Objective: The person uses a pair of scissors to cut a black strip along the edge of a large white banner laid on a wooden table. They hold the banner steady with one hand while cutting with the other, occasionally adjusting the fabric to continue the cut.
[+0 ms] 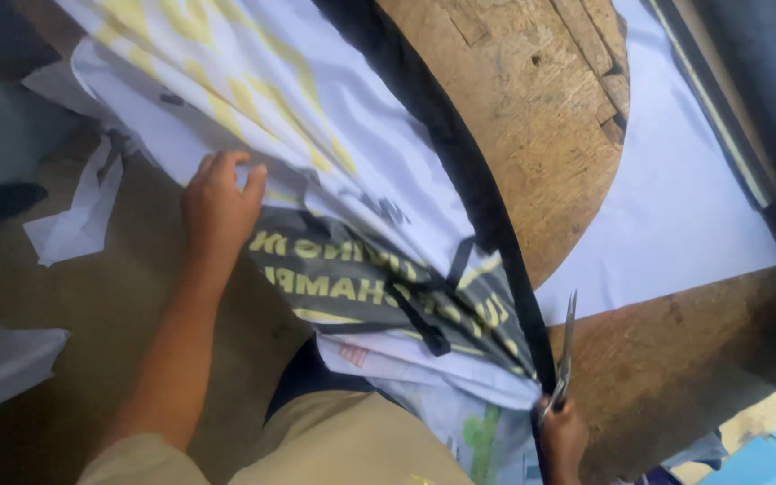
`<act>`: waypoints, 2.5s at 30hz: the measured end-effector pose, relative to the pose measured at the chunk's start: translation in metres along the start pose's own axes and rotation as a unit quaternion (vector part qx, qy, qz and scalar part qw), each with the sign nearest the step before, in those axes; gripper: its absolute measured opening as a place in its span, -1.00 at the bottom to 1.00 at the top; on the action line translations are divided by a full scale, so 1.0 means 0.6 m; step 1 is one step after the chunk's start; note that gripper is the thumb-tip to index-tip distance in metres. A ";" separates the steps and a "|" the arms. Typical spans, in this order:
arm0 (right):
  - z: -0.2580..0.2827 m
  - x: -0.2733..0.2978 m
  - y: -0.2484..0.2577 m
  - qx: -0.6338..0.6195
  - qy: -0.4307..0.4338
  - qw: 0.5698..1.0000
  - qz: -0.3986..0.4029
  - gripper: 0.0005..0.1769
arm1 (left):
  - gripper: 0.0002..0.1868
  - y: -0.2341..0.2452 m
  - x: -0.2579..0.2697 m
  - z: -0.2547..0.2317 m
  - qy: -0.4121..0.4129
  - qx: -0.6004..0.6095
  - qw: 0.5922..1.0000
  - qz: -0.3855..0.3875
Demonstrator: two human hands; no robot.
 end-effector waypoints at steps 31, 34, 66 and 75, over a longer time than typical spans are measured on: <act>-0.054 0.161 -0.164 -0.226 -0.133 0.965 0.007 -0.67 | -0.27 -0.572 -0.482 -0.422 -0.271 -0.008 0.947 0.174; -0.052 0.144 -0.157 -0.248 -0.115 0.962 -0.005 -0.69 | -0.50 -0.427 -0.282 -0.483 -0.322 -0.024 0.943 0.082; -0.069 0.180 -0.138 -0.215 -0.059 0.961 -0.161 -0.66 | -0.37 -0.170 0.111 0.194 -0.353 -0.056 0.927 -0.112; -0.074 0.163 -0.157 -0.251 -0.070 0.954 -0.146 -0.60 | -0.57 -0.175 0.108 0.198 -0.195 -0.305 0.931 0.057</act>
Point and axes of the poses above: each hand's wrist, its own x-axis away from the middle knuckle, its own y-axis out of the back of the hand, z = x × y, the point moved 10 cm from there along -x, towards the middle knuckle, and after that the axes turned 1 degree about -z, right-handed, at the moved point
